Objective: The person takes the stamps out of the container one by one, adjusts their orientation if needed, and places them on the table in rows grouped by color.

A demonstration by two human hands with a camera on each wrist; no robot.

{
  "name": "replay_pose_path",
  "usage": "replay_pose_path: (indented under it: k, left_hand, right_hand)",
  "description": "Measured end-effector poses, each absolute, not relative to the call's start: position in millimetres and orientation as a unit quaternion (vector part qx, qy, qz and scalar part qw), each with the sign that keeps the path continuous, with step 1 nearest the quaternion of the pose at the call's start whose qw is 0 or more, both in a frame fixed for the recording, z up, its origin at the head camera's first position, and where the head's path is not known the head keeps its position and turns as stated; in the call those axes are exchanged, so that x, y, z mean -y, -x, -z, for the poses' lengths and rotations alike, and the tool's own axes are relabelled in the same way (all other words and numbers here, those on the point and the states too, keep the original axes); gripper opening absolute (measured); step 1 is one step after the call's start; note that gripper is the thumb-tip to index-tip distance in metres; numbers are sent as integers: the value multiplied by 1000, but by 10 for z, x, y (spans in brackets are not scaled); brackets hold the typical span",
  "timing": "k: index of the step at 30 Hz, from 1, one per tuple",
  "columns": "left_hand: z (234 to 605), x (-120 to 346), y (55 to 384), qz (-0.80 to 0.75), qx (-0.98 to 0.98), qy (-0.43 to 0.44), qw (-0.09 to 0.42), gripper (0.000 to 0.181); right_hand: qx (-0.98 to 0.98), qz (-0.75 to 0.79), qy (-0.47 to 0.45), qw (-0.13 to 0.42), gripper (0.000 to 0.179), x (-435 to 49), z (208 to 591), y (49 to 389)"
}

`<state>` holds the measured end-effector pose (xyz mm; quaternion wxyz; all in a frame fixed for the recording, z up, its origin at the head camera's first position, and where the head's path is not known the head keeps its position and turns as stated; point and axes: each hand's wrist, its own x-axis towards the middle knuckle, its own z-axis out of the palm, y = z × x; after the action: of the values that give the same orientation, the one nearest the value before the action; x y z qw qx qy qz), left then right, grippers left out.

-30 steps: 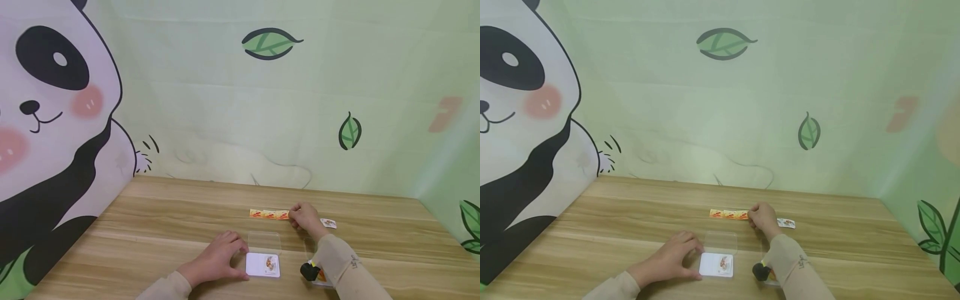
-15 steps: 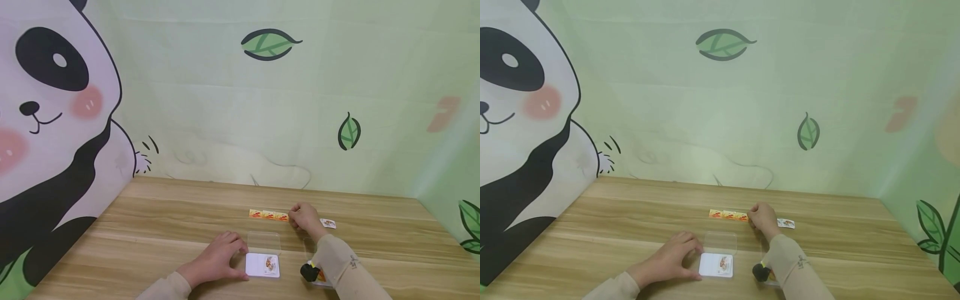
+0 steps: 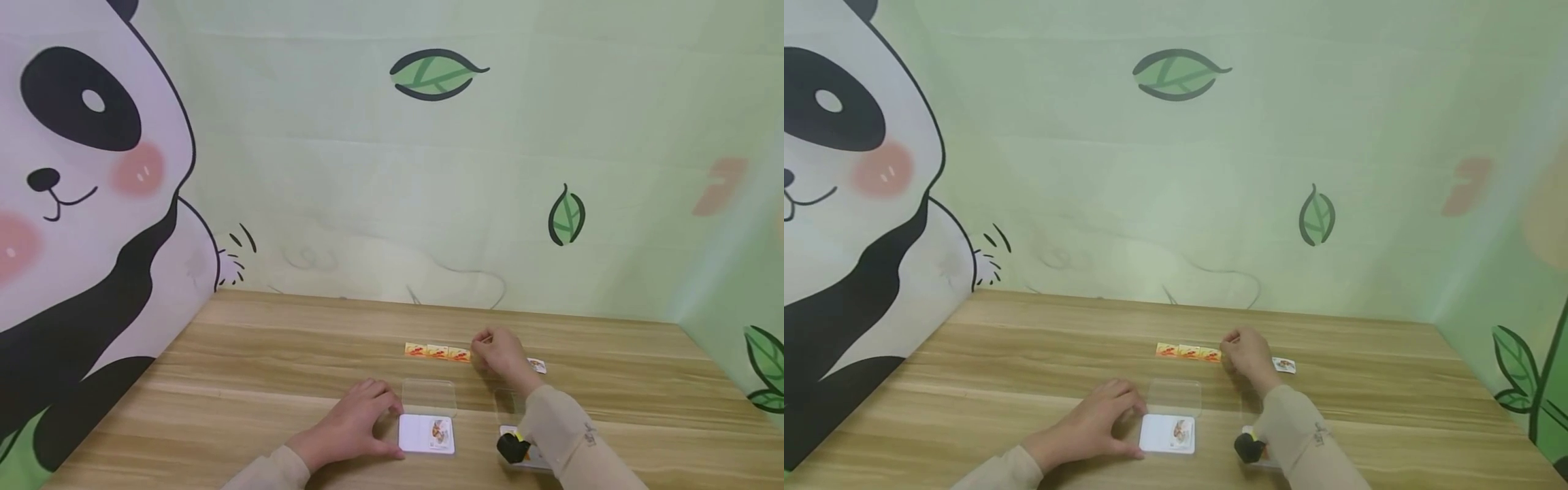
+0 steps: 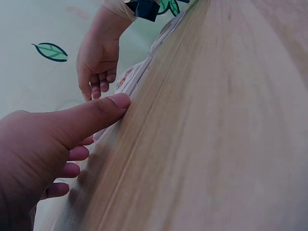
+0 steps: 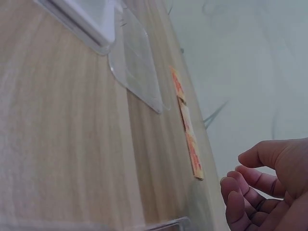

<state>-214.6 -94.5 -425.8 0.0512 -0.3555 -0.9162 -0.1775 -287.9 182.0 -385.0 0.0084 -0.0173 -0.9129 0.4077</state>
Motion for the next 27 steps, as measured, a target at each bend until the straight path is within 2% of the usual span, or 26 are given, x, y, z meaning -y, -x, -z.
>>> replay_pose_path:
  k: [12,27]
  left_hand:
    - [4244,945,2137,181,917,352,45,51]
    - [4231,948,2134,186,918,349,36,51]
  right_hand:
    - [909,-415,-22,34,17,-1826,3614,2764]
    - [901,-423,-64,69,18,-1731,3302,2452]
